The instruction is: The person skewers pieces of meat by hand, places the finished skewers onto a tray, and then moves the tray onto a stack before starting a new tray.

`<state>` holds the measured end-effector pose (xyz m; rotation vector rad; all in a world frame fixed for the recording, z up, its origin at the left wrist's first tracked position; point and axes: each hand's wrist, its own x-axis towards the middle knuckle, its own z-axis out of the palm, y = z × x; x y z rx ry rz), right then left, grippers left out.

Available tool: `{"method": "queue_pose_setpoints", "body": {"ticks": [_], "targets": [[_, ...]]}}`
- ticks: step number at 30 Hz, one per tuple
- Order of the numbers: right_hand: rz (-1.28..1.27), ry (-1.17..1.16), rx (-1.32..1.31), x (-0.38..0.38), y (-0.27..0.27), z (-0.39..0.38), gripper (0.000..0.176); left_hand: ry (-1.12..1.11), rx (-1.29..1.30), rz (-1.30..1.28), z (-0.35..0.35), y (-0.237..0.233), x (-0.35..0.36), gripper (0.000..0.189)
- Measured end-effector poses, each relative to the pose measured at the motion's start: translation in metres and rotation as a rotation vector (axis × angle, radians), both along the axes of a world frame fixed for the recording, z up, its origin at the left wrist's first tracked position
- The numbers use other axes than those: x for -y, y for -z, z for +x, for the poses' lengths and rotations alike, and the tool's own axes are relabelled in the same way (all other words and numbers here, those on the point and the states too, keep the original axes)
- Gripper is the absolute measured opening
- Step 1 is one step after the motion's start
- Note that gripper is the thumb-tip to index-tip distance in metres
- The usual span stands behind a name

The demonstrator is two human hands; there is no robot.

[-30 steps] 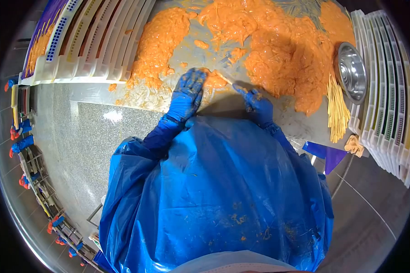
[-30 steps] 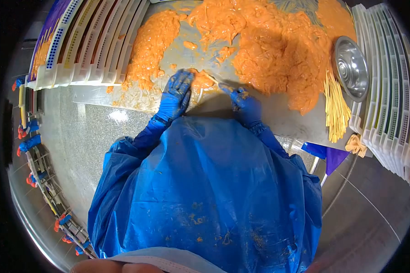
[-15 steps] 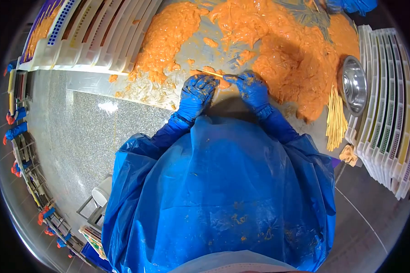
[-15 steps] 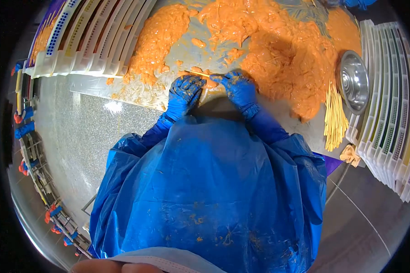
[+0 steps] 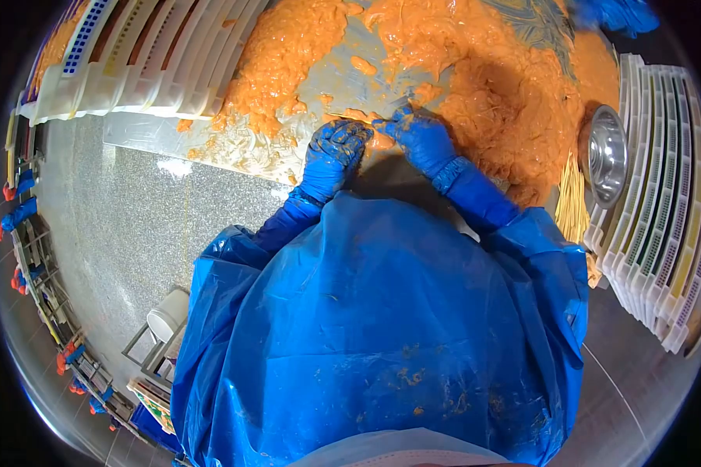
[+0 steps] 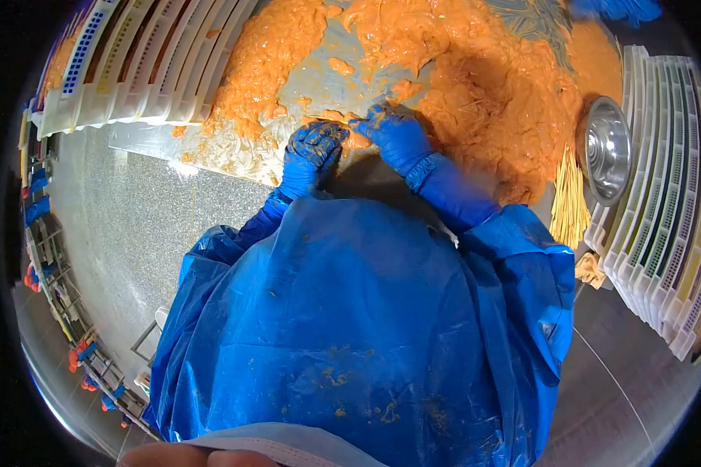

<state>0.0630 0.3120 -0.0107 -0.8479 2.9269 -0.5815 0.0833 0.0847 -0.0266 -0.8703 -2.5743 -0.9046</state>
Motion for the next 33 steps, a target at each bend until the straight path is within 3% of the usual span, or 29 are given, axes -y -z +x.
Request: {"method": "queue_pose_setpoints", "body": {"ticks": [9, 11, 12, 15, 17, 18, 20, 24, 26, 29, 33], "targets": [[-0.03, 0.01, -0.243, 0.01, 0.001, -0.016, 0.031, 0.029, 0.022, 0.045, -0.002, 0.002, 0.0, 0.032], [-0.007, 0.21, -0.168, 0.003, -0.004, -0.025, 0.025, 0.036, 0.038, 0.054, -0.001, 0.005, 0.002, 0.032], [-0.212, 0.476, 0.115, -0.008, -0.008, -0.021, 0.023, 0.045, 0.054, 0.069, -0.001, 0.005, 0.003, 0.032], [-0.357, 0.421, -0.063, -0.043, -0.049, -0.015, 0.022, -0.025, 0.031, 0.148, -0.002, -0.013, 0.009, 0.032], [-0.572, 0.54, -0.182, -0.049, -0.092, -0.001, 0.024, -0.19, 0.072, 0.19, 0.002, -0.023, 0.016, 0.026], [-0.572, 0.547, -0.184, -0.061, -0.086, 0.01, 0.024, -0.228, 0.079, 0.152, 0.005, -0.021, 0.021, 0.026], [-0.146, 0.467, 0.156, -0.083, -0.072, 0.037, 0.025, -0.249, 0.089, 0.11, 0.008, -0.022, 0.024, 0.025], [-0.223, 0.652, 0.161, -0.076, -0.074, 0.072, 0.027, -0.174, 0.077, 0.12, 0.009, -0.025, 0.013, 0.026], [0.042, 0.423, 0.053, -0.08, -0.044, 0.087, 0.026, -0.045, 0.038, 0.066, 0.001, -0.016, 0.003, 0.027], [-0.061, 0.467, 0.004, -0.068, -0.036, 0.1, 0.023, -0.005, 0.072, -0.037, -0.002, -0.008, -0.008, 0.028], [-0.204, 0.461, 0.094, -0.059, -0.028, 0.107, 0.022, 0.003, 0.028, 0.015, -0.003, 0.002, -0.014, 0.027]]}}
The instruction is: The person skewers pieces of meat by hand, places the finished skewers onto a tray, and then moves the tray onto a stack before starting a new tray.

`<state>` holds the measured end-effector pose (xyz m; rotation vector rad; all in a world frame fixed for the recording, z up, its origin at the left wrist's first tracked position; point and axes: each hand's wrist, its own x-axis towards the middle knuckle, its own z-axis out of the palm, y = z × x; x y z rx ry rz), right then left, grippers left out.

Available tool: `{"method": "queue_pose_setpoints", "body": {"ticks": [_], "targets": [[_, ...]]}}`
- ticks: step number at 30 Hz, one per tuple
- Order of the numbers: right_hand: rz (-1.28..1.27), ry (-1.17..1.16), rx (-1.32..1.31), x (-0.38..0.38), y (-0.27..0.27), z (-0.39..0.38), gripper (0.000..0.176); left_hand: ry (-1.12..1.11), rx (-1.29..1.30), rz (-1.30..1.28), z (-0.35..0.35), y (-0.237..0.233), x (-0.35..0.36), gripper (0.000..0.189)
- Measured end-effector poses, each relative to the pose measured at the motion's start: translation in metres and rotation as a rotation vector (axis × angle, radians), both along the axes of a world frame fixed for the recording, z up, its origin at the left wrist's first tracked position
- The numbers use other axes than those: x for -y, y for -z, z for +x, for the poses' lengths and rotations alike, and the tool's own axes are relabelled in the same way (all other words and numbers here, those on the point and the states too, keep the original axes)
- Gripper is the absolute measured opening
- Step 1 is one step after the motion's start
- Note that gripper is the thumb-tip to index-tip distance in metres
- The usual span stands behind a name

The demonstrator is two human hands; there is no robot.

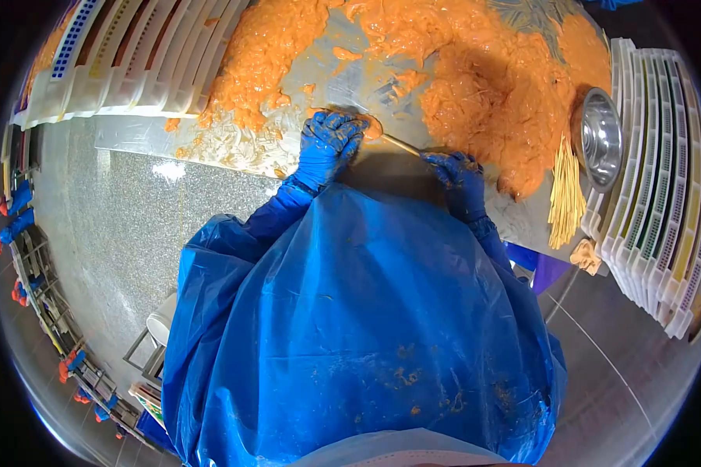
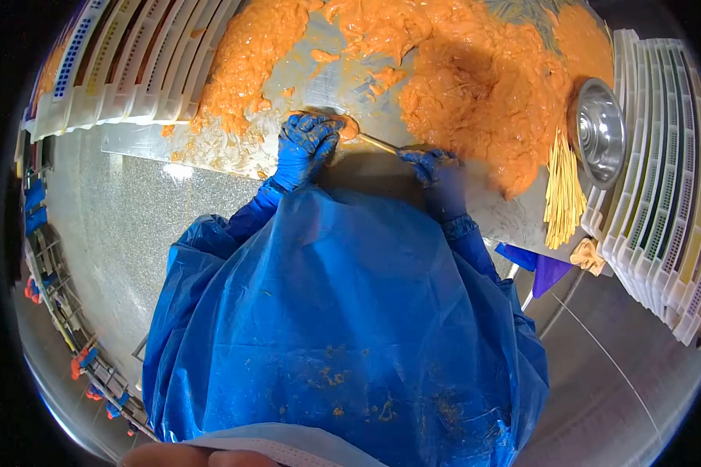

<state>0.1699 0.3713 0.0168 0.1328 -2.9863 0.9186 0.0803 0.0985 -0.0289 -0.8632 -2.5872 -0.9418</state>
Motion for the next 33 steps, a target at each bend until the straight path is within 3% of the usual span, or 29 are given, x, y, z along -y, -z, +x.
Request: {"method": "queue_pose_setpoints", "body": {"ticks": [2, 6, 21, 23, 29, 33], "targets": [[-0.114, 0.015, -0.044, 0.001, 0.012, 0.002, 0.022, -0.004, 0.01, -0.009, 0.001, -0.002, 0.0, 0.026], [-0.087, 0.005, -0.05, -0.002, 0.024, 0.001, 0.023, 0.009, 0.025, 0.005, -0.001, -0.007, -0.001, 0.025], [-0.115, -0.023, 0.043, 0.001, 0.004, -0.014, 0.023, 0.011, 0.04, 0.022, -0.001, -0.006, -0.003, 0.026], [-0.218, -0.032, 0.038, 0.002, 0.004, -0.016, 0.023, 0.016, 0.023, 0.022, -0.002, -0.001, -0.002, 0.026], [-0.1, -0.075, 0.013, 0.006, 0.003, -0.021, 0.022, 0.033, 0.025, 0.025, -0.004, 0.003, -0.003, 0.026], [-0.161, -0.063, 0.038, 0.01, -0.006, -0.022, 0.022, 0.029, 0.05, 0.025, -0.004, 0.002, -0.004, 0.026]]}}
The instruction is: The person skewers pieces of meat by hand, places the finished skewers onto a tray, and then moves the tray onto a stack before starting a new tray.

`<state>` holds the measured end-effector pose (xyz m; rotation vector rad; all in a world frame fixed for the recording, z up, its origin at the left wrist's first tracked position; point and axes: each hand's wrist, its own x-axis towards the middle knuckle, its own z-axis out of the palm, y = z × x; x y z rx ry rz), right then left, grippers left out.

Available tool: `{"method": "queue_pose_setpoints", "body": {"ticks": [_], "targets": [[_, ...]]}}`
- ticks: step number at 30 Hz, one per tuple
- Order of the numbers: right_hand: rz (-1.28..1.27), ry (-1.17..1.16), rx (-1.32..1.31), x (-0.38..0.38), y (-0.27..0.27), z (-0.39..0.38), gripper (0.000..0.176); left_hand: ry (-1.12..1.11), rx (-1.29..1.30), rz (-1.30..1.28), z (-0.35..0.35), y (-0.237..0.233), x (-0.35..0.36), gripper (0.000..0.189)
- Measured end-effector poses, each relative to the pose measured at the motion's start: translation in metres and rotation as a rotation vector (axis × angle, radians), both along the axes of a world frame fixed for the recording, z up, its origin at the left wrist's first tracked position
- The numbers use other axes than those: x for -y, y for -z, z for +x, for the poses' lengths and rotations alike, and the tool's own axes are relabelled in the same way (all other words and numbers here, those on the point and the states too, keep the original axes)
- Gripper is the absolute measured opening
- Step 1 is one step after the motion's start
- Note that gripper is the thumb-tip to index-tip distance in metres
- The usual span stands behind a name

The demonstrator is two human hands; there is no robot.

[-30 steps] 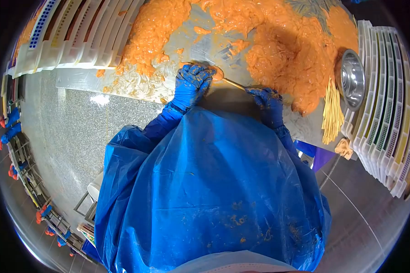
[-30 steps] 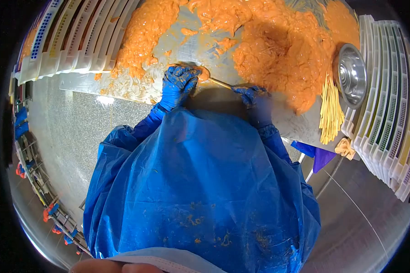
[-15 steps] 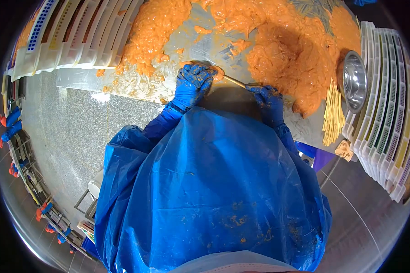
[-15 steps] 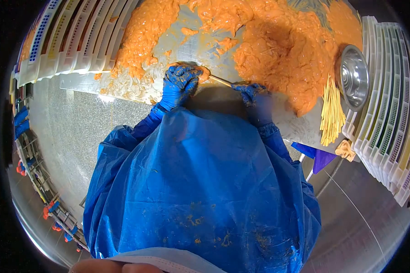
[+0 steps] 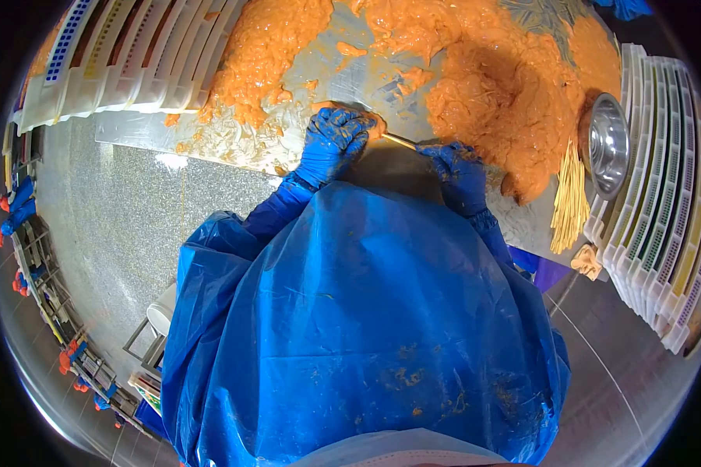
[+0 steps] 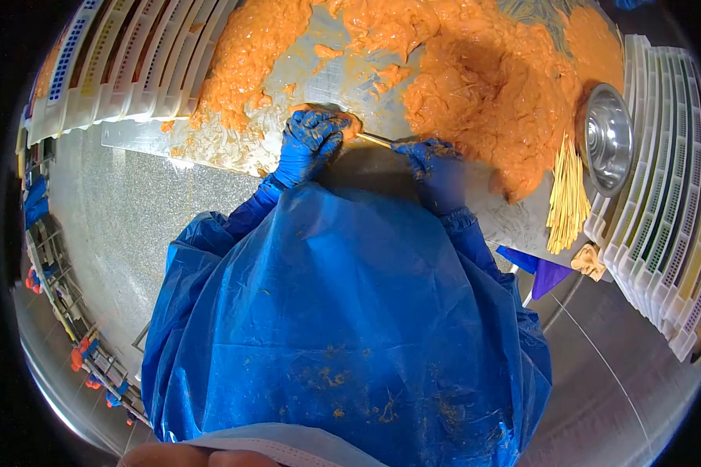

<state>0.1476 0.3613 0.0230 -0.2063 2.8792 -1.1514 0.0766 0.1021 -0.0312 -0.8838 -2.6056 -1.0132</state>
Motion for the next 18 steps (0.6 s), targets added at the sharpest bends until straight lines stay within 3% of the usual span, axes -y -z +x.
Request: {"method": "queue_pose_setpoints", "body": {"ticks": [6, 8, 14, 18], "targets": [[0.216, -0.002, 0.011, 0.003, -0.011, -0.002, 0.022, 0.016, 0.001, 0.0, -0.001, 0.003, 0.0, 0.028], [-0.043, -0.007, 0.004, 0.002, 0.004, -0.006, 0.021, 0.018, -0.001, 0.001, -0.001, 0.006, 0.0, 0.028], [-0.167, 0.012, -0.018, 0.015, 0.021, -0.01, 0.023, 0.02, 0.019, 0.016, -0.001, 0.005, 0.001, 0.03], [-0.117, 0.049, -0.013, 0.023, 0.017, -0.01, 0.023, -0.012, 0.039, 0.022, 0.001, 0.004, 0.002, 0.034]]}}
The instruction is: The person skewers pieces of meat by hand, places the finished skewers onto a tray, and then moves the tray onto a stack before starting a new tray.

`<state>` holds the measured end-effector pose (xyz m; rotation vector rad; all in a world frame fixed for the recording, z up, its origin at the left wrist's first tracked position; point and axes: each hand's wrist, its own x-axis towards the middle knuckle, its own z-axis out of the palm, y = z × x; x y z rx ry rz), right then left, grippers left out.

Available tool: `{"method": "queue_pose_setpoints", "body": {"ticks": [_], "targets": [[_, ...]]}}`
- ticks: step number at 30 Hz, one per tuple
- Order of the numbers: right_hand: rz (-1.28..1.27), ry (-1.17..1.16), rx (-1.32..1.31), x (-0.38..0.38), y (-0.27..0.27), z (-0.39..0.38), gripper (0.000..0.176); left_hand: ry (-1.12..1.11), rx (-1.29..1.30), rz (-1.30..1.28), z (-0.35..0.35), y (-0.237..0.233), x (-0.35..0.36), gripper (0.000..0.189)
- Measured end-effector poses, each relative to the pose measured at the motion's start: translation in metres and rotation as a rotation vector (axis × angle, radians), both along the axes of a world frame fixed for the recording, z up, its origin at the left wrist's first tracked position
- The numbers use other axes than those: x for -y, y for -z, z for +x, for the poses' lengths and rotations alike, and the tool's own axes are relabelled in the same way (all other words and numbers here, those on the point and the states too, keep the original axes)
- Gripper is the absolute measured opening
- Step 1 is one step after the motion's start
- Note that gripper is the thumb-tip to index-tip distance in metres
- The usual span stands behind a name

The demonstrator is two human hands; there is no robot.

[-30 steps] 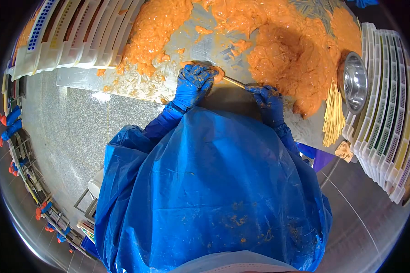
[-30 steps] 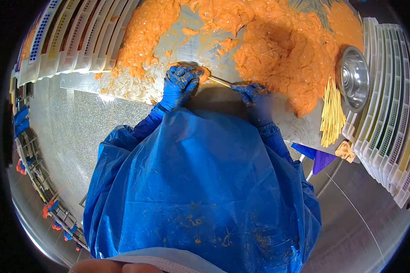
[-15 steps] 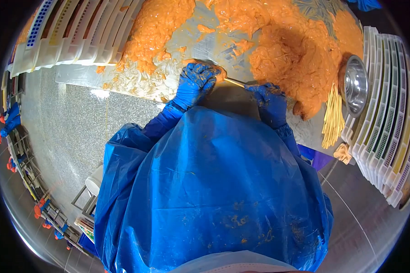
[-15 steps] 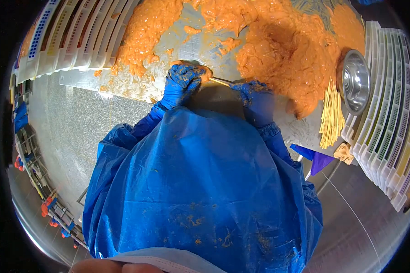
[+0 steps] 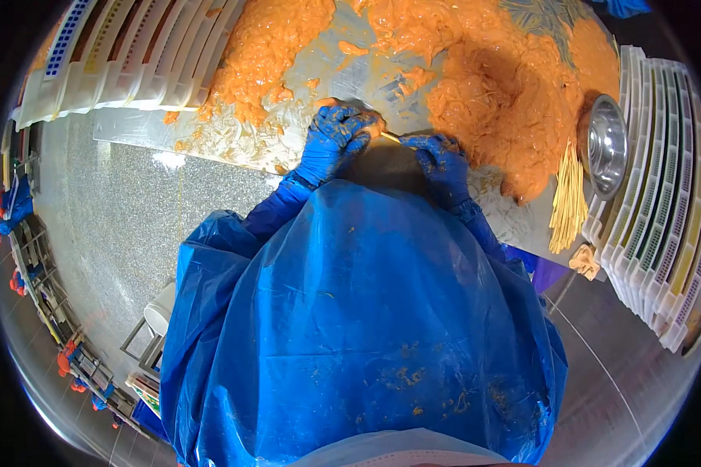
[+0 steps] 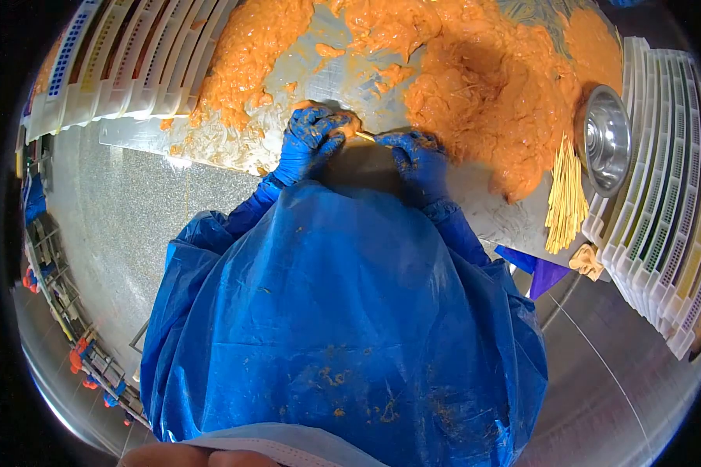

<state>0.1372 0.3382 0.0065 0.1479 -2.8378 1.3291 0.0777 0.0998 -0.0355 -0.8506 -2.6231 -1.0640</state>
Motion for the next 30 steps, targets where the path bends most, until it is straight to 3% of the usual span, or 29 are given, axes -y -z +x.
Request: {"method": "queue_pose_setpoints", "body": {"ticks": [3, 5, 9, 21, 24, 26, 30], "targets": [[0.078, -0.009, -0.043, -0.001, -0.004, 0.002, 0.024, -0.185, 0.082, 0.176, 0.003, -0.016, 0.006, 0.034], [0.131, -0.002, 0.07, 0.001, -0.015, 0.006, 0.025, -0.159, 0.068, 0.113, 0.001, -0.017, 0.012, 0.034], [0.217, -0.029, 0.023, 0.003, -0.022, 0.002, 0.025, -0.118, 0.105, 0.069, -0.001, -0.016, 0.014, 0.033], [0.002, -0.027, -0.008, 0.018, 0.0, -0.009, 0.023, -0.094, 0.102, 0.061, -0.001, -0.007, 0.013, 0.03], [-0.01, -0.014, 0.01, 0.022, -0.002, -0.011, 0.023, -0.125, 0.15, 0.047, 0.0, -0.011, 0.013, 0.03], [-0.056, -0.015, 0.008, 0.018, 0.004, -0.011, 0.024, -0.251, 0.088, 0.23, -0.002, -0.013, 0.015, 0.032], [-0.056, -0.047, 0.002, 0.013, 0.008, -0.013, 0.025, -0.23, 0.157, 0.17, 0.001, -0.017, 0.019, 0.035]]}}
